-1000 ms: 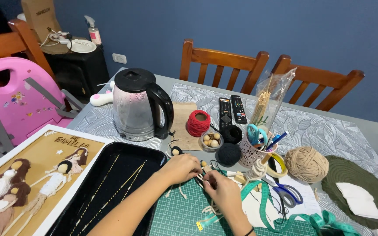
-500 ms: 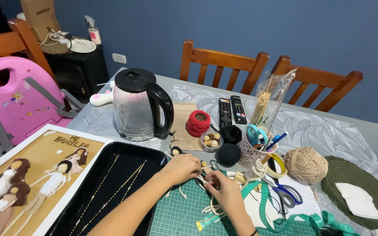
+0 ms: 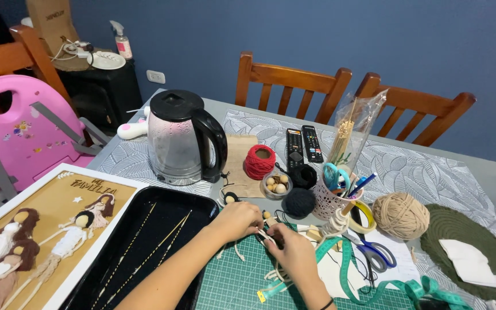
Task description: Measuring, cutting, and gluing materials to create small decorative dolls
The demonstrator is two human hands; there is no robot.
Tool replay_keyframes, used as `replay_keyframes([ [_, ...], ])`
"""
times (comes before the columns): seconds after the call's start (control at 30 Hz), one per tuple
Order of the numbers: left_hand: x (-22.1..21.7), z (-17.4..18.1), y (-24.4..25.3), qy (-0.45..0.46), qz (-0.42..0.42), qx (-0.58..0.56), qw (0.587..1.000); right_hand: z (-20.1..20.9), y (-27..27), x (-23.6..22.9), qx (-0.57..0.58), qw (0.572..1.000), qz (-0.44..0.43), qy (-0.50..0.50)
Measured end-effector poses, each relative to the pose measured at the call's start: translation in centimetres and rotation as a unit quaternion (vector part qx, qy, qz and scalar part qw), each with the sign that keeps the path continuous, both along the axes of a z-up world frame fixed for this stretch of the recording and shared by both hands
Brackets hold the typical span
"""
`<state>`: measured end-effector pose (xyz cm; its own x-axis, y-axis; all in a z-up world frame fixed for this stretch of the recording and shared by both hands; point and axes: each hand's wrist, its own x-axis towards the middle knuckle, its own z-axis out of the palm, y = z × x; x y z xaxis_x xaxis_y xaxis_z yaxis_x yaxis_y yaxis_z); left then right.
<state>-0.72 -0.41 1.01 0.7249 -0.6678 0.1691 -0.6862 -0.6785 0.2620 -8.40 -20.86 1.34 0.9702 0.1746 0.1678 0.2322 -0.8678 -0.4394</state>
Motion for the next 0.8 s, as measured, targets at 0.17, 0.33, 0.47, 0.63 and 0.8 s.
replay_keyframes([
  [0.17, 0.1, -0.2, 0.0, -0.005, 0.002, -0.005, 1.0, -1.0, 0.0, 0.5, -0.026, 0.999, -0.01, -0.028],
  [0.33, -0.2, 0.3, -0.1, -0.002, 0.007, -0.002, 1.0, -0.1, 0.2, 0.2, -0.037, 0.999, -0.015, -0.027],
  [0.47, -0.3, 0.5, -0.1, 0.021, 0.013, 0.007, 1.0, 2.6, 0.0, -0.7, 0.025, 0.997, -0.033, 0.069],
  [0.63, -0.3, 0.4, 0.1, 0.028, 0.013, -0.019, 0.999, 4.1, -0.6, -0.7, 0.185, 0.972, -0.034, 0.14],
  [0.8, -0.1, 0.2, 0.0, 0.037, 0.017, -0.015, 0.999, 1.5, -0.7, 0.1, 0.107, 0.993, -0.007, 0.05],
])
